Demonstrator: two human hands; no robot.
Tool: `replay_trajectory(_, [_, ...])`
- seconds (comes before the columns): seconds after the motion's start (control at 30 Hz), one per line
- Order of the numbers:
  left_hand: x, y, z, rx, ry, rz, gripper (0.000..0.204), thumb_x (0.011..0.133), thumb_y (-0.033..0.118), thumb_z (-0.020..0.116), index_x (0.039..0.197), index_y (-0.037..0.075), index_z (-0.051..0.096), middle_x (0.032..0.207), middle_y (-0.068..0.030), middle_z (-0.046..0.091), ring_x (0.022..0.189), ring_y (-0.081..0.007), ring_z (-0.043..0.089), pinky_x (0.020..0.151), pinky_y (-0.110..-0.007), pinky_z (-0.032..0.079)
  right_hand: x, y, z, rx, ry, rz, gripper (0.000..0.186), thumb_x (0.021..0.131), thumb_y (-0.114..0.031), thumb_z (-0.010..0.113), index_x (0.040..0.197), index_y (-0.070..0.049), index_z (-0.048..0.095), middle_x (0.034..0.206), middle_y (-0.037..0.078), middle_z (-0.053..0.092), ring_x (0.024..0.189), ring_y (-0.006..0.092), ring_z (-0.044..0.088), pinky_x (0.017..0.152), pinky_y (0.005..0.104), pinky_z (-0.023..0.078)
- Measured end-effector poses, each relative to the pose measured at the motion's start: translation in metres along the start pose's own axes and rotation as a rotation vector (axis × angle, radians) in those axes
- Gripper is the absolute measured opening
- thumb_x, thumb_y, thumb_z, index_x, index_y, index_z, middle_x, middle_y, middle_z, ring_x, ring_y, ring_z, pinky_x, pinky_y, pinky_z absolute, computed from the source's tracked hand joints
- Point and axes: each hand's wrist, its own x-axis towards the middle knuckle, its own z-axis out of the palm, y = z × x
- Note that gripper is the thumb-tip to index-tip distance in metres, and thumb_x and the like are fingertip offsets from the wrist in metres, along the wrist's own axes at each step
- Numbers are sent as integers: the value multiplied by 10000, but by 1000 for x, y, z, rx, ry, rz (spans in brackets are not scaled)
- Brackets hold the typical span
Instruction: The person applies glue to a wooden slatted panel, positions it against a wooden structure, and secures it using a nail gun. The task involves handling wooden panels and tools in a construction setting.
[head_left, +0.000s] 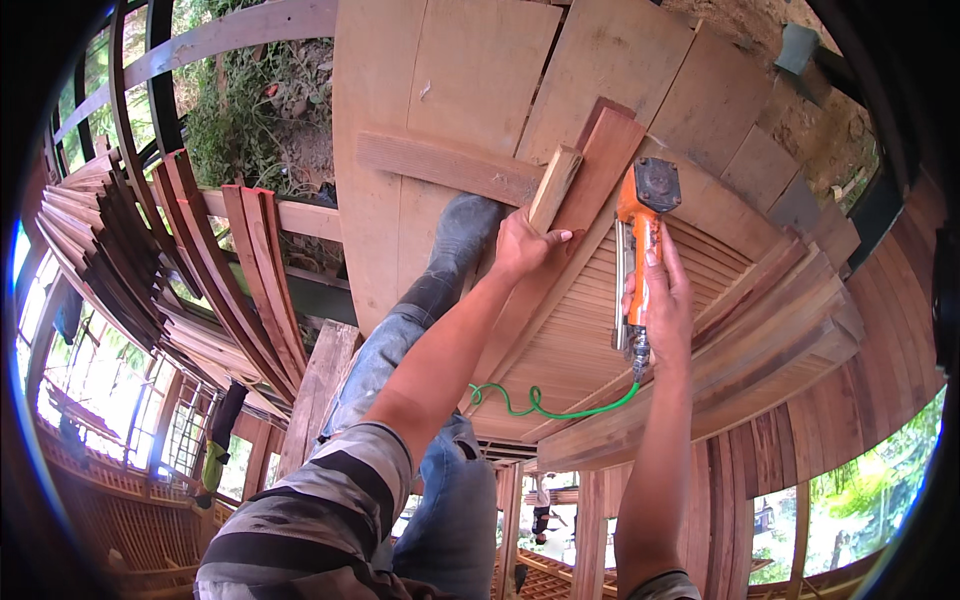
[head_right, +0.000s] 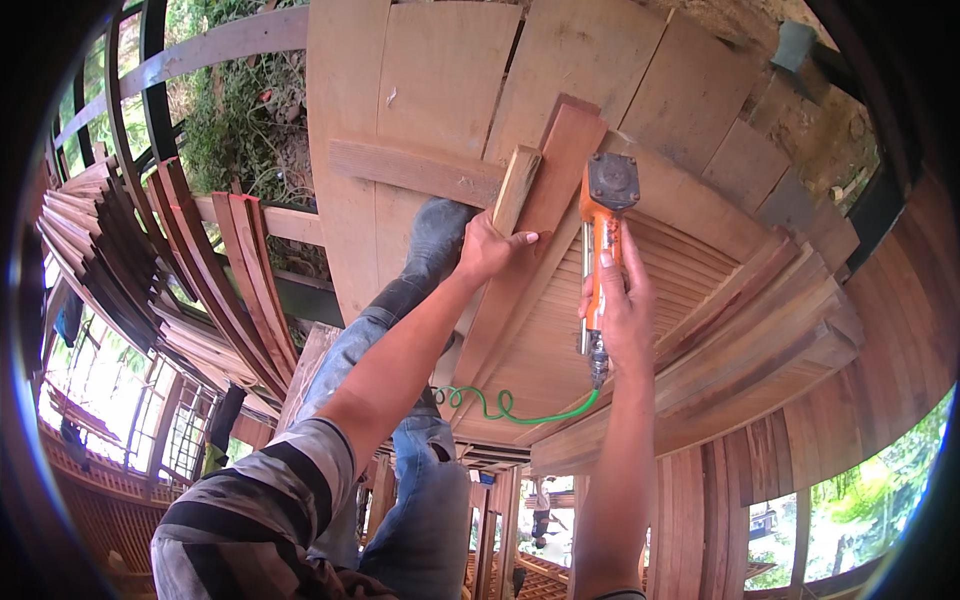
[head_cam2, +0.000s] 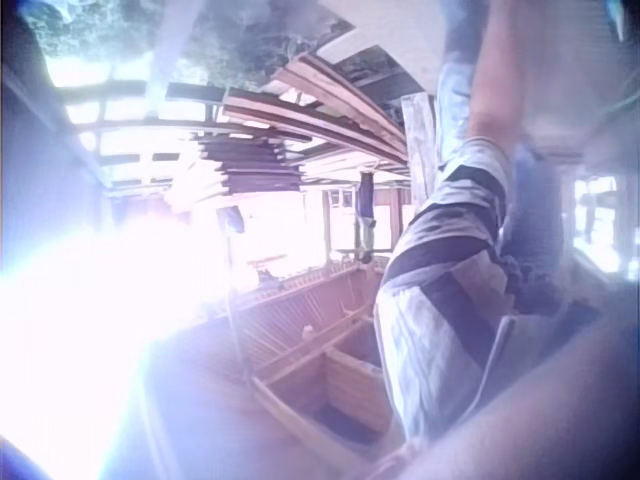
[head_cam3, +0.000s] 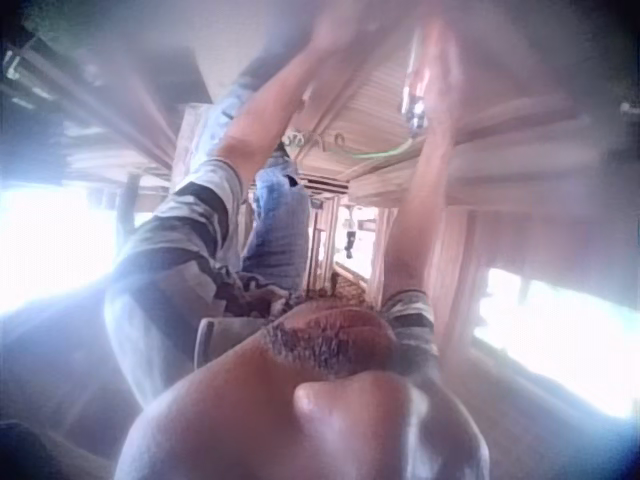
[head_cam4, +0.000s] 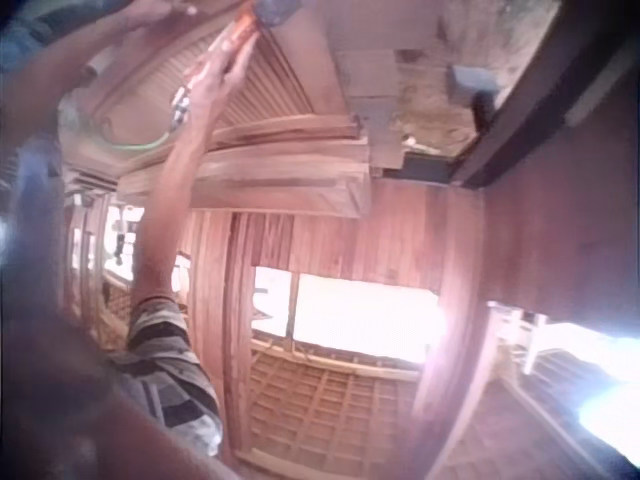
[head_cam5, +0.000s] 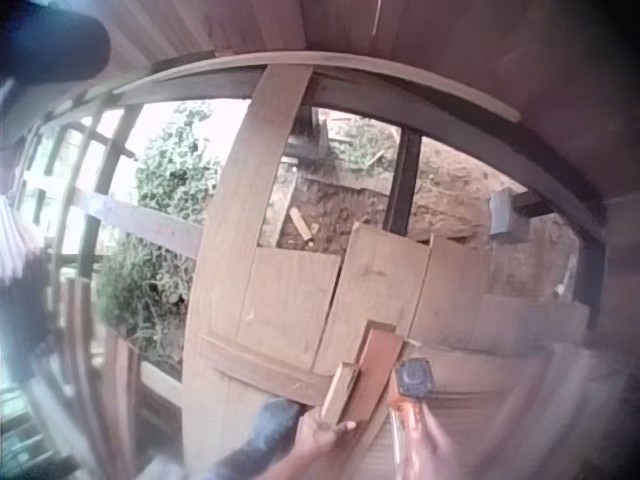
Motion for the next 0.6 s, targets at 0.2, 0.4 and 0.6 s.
replay_trajectory(0.2, [8, -12, 1, -23, -10, 60, 510, 794, 182, 935, 1186, -49, 704, 1088, -190, 795, 1005, -232, 754, 920, -379, 583, -4, 20, -8, 125, 40, -48, 575, 1137, -334, 525, 1651, -107, 401, 766, 35, 590, 593, 109, 586, 556, 269, 504])
replay_trajectory(0.4, [2, -16, 10, 52, 59, 115, 514, 804, 187, 935, 1194, -40, 689, 1070, -155, 797, 995, -213, 744, 908, -371, 583, -9, 53, -15, 297, 51, -105, 570, 1131, -354, 543, 1631, -104, 428, 773, 36, 588, 599, 112, 586, 563, 267, 498])
replay_trajectory(0.6, [-3, -13, 17, 23, 88, 162, 518, 801, 205, 947, 1175, -43, 688, 1064, -158, 794, 966, -212, 744, 883, -374, 592, -12, 90, -18, 432, 29, -182, 561, 1113, -354, 589, 1602, -109, 462, 771, 31, 586, 610, 109, 589, 567, 267, 500])
